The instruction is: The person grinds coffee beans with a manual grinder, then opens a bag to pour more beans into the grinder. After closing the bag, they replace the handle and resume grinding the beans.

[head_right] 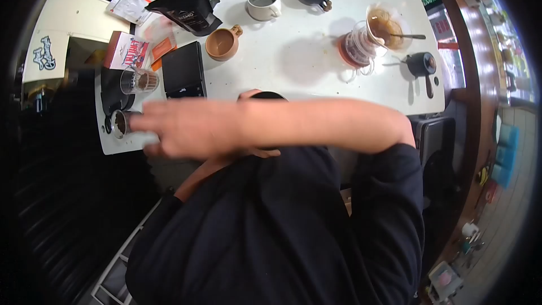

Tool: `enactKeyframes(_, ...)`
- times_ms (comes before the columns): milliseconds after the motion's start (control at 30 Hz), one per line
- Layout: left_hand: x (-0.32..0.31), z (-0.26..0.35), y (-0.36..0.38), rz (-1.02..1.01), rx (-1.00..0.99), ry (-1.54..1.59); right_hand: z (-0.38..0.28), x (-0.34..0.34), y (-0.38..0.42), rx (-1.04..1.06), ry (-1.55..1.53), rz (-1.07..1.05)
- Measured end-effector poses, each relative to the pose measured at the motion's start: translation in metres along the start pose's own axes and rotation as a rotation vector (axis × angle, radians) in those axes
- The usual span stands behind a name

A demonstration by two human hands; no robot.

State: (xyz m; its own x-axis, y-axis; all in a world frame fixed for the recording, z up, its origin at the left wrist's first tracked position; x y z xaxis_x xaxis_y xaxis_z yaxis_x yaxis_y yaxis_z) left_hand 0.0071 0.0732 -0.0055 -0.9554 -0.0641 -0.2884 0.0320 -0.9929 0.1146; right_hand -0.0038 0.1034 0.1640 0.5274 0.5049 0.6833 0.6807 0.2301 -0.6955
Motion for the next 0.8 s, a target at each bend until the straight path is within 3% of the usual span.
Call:
enactKeyframes(33,-0.005,0.005,0.009,-0.045,-0.214,-0.518,0.02,-0.01,-0.001,-0.032,0.034,-0.039)
enactKeyframes(67,-0.004,0.027,0.009,-0.031,-0.431,-0.717,0.035,-0.007,-0.001,-0.085,0.024,-0.079)
enactKeyframes(100,0.005,0.013,0.003,-0.013,-0.232,-0.436,0.046,-0.003,0.0,-0.133,0.01,-0.123)
enactKeyframes(167,0.003,0.023,0.005,0.013,-0.399,-0.465,0.062,0.004,0.011,-0.243,0.026,-0.106)
enactKeyframes(267,0.006,0.035,-0.001,0.075,-0.479,-0.354,0.084,0.012,0.022,-0.332,0.016,-0.087)
enactKeyframes(333,0.01,0.033,0.003,0.101,-0.433,-0.297,0.098,0.016,0.031,-0.412,0.039,-0.158)
enactKeyframes(400,0.015,0.028,0.004,0.153,-0.398,-0.182,0.114,0.017,0.049,-0.419,0.089,-0.072)
enactKeyframes(500,0.023,0.035,0.002,0.171,-0.501,-0.387,0.113,0.037,0.068,-0.467,0.095,-0.061)
enactKeyframes(633,0.031,0.027,0.002,0.286,-0.364,-0.164,0.11,0.059,0.095,-0.633,0.09,-0.109)
enactKeyframes(800,0.031,0.027,-0.003,0.393,-0.356,-0.226,0.09,0.086,0.116,-0.707,0.086,-0.081)
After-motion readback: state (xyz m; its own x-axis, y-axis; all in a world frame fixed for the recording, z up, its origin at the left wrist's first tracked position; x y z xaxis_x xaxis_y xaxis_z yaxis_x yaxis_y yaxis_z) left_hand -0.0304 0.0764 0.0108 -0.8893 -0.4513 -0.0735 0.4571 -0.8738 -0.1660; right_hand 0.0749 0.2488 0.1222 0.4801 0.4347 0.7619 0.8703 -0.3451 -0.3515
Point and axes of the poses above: each hand's wrist, its own y-axis away from the middle knuckle, its own x-axis out of the back of the hand, z = x × y, the point moved 6 cm from there along -y, towards the middle knuckle, and after that the axes turned 7 degrees about y, right-handed, at the moved point
